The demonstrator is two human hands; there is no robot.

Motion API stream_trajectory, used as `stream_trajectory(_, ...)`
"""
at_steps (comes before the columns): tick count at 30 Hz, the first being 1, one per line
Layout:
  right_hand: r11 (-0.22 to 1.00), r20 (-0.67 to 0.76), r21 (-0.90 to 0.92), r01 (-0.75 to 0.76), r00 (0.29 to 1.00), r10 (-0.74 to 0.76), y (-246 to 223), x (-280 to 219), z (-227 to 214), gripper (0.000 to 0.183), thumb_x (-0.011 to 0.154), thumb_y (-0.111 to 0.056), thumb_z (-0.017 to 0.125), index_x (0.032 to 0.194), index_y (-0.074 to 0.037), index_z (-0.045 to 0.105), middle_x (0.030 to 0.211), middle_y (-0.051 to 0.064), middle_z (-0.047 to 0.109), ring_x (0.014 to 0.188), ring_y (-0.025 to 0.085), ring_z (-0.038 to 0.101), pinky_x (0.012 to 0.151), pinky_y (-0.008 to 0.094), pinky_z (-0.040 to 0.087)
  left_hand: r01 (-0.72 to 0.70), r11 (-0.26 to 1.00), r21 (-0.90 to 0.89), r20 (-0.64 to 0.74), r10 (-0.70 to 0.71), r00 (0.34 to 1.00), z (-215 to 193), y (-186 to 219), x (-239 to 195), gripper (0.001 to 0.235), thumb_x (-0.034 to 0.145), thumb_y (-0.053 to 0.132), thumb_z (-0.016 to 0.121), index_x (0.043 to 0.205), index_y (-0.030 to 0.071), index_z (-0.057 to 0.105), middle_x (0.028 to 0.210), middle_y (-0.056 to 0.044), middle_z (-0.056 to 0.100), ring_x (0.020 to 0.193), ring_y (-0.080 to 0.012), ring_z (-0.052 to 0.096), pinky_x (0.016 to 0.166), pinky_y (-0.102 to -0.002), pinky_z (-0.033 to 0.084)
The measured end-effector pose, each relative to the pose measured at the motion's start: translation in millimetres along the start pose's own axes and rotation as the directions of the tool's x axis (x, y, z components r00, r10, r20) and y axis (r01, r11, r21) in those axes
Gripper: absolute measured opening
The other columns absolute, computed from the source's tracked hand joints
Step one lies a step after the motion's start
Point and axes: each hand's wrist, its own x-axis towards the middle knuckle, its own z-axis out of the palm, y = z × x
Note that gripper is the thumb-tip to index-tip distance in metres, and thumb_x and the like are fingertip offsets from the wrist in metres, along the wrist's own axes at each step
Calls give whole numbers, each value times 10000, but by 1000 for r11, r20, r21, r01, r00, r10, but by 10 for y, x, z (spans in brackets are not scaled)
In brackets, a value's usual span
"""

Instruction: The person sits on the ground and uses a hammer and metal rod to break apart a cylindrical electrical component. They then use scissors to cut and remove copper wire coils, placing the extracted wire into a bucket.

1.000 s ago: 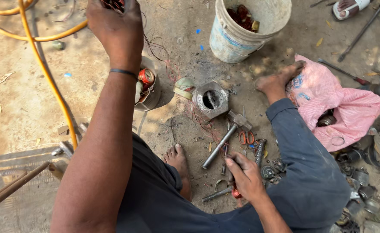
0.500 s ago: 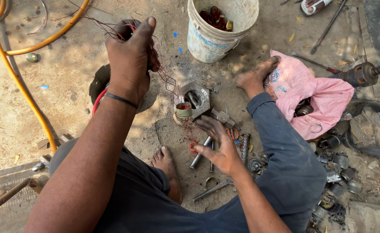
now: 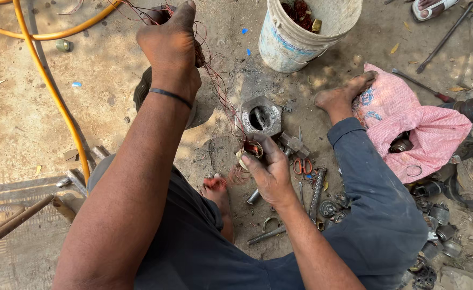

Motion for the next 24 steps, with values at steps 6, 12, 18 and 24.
stream_trajectory(6, 988, -144, -133, 84, 984, -103, -256, -145, 13, 454, 955, -101, 738, 1366, -31, 559, 1220, 48, 615, 1109, 98, 587, 994, 268, 504, -145, 988, 59, 179, 132, 975, 32, -66, -20, 161, 907, 67, 806, 878, 39, 650, 839, 8, 633, 761, -85, 536, 701, -273, 461)
stream_trajectory(12, 978, -343, -185, 91, 927, -151, -209, -148, -297, 258, 982, -142, 729, 1198, -43, 629, 1030, 2, 659, 901, 62, 604, 793, 229, 522, -296, 896, 331, 364, 168, 916, 93, -44, -196, 221, 931, 86, 807, 912, 40, 592, 832, -4, 633, 750, -78, 564, 696, -277, 500)
stream_trajectory(18, 980, -459, -180, 90, 873, -165, -92, -96, -523, 148, 1027, -147, 728, 1033, -20, 653, 849, -3, 637, 771, 56, 566, 682, 223, 488, -620, 687, 379, 866, -28, 499, 365, 129, -856, 317, 776, 11, 661, 1088, 67, 680, 1166, -98, 703, 827, -201, 723, 789, -321, 622)
stream_trajectory(24, 978, -500, 171, 120, 866, -19, -161, -58, -523, 246, 1073, -248, 558, 1125, -20, 632, 1042, 14, 658, 966, 68, 615, 868, 232, 525, -688, 698, 198, 980, -140, 140, 516, 55, -1351, 523, 644, 137, 846, 1132, 54, 678, 1073, -172, 634, 979, -399, 648, 853, -481, 538)
